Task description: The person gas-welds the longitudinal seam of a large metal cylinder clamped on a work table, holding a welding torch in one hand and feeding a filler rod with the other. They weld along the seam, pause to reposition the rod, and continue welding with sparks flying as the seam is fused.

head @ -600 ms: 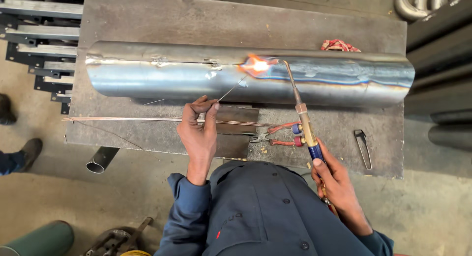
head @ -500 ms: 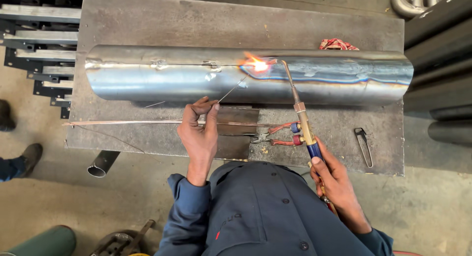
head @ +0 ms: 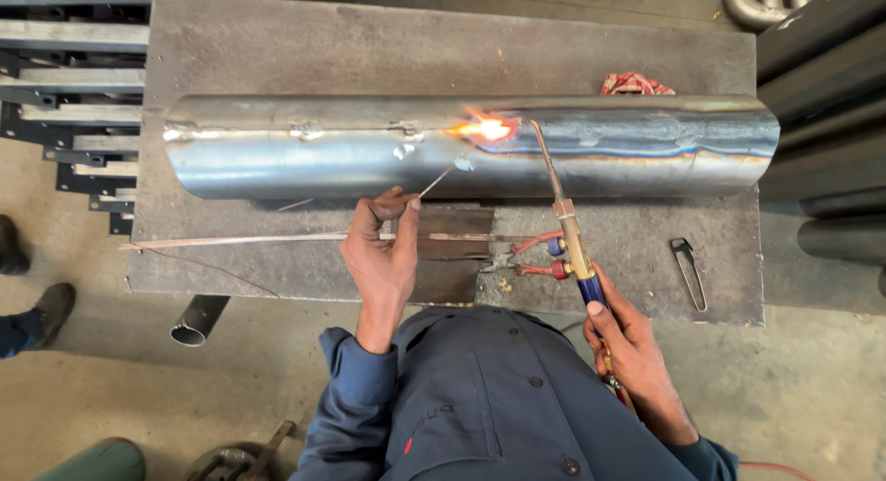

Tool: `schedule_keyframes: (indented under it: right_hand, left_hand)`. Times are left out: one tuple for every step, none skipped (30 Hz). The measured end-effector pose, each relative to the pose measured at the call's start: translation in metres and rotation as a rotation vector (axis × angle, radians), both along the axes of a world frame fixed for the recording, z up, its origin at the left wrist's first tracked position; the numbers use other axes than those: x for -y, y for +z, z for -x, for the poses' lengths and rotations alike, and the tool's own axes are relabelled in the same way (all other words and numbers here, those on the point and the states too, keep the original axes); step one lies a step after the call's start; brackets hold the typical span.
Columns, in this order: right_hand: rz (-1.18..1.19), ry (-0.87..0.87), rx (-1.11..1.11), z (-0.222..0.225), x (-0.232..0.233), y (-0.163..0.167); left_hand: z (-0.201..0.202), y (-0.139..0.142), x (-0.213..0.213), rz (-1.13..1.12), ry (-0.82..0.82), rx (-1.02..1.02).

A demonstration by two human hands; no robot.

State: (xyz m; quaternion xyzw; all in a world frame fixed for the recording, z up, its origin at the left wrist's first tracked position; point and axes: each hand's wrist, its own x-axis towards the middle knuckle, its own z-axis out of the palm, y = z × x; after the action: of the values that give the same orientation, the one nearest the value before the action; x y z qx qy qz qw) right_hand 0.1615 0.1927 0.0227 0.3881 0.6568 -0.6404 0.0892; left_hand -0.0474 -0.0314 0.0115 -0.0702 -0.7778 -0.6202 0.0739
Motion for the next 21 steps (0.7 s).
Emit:
schedule_keyframes:
  right_hand:
    - [0.003,-0.009,0.006,0.002,0.001,-0.001]
    - [-0.003,-0.010,0.009,0.003,0.001,0.000]
    - [-0.011,-0.012,0.006,0.005,0.002,0.001]
    - [-0.019,-0.014,-0.001,0.006,0.003,0.001]
    - [0.002,-0.046,-0.005,0.008,0.004,0.001]
    - [0.026,-0.076,-0.004,0.007,0.005,-0.001]
    - [0.050,-0.106,0.000,0.005,0.007,-0.002]
    - [0.057,-0.103,-0.030,0.007,0.003,-0.002]
    - [0.064,-0.102,-0.060,0.008,0.002,-0.003]
    - [0.075,-0.103,-0.080,0.004,0.004,-0.005]
    - [0.075,-0.116,-0.080,0.000,0.007,-0.007]
    - [0.072,-0.129,-0.086,-0.001,0.009,-0.010]
    - [0.068,-0.144,-0.093,-0.002,0.011,-0.013]
    - [0.065,-0.158,-0.107,-0.002,0.014,-0.015]
    - [0.063,-0.171,-0.118,-0.002,0.017,-0.017]
    - [0.060,-0.183,-0.131,-0.001,0.020,-0.020]
    - [0.067,-0.173,-0.150,0.001,0.023,-0.022]
    - [0.074,-0.163,-0.165,0.004,0.027,-0.023]
    - [0.081,-0.153,-0.177,0.007,0.029,-0.024]
    - [0.083,-0.167,-0.156,0.010,0.033,-0.026]
    - [0.084,-0.181,-0.139,0.013,0.034,-0.027]
  left_hand:
    - [0.001,0.000,-0.001,-0.002,0.017,0.033]
    - [0.004,0.002,-0.001,-0.004,0.034,0.059]
    - [0.007,0.004,-0.002,-0.015,0.039,0.048]
    - [0.010,0.005,-0.001,-0.027,0.044,0.033]
    - [0.011,0.004,0.002,-0.038,0.049,0.021]
    - [0.011,0.002,0.008,-0.034,0.043,0.026]
    - [0.010,-0.003,0.015,-0.029,0.038,0.034]
    - [0.014,-0.007,0.017,-0.027,0.035,0.039]
    - [0.018,-0.015,0.023,-0.048,0.000,0.064]
    - [0.018,-0.025,0.032,-0.065,-0.036,0.100]
    - [0.017,-0.038,0.041,-0.080,-0.071,0.137]
    - [0.018,-0.053,0.047,-0.101,-0.087,0.237]
    - [0.021,-0.069,0.053,-0.123,-0.105,0.335]
    - [0.022,-0.085,0.058,-0.144,-0.121,0.437]
    - [0.022,-0.102,0.062,-0.114,-0.113,0.433]
    - [0.023,-0.118,0.064,-0.084,-0.103,0.428]
    - [0.025,-0.132,0.067,-0.054,-0.094,0.421]
    - [0.028,-0.145,0.071,0.003,-0.080,0.453]
    - [0.030,-0.155,0.072,0.061,-0.064,0.489]
    - [0.034,-0.164,0.074,0.119,-0.050,0.525]
    - [0.038,-0.169,0.074,0.133,-0.049,0.512]
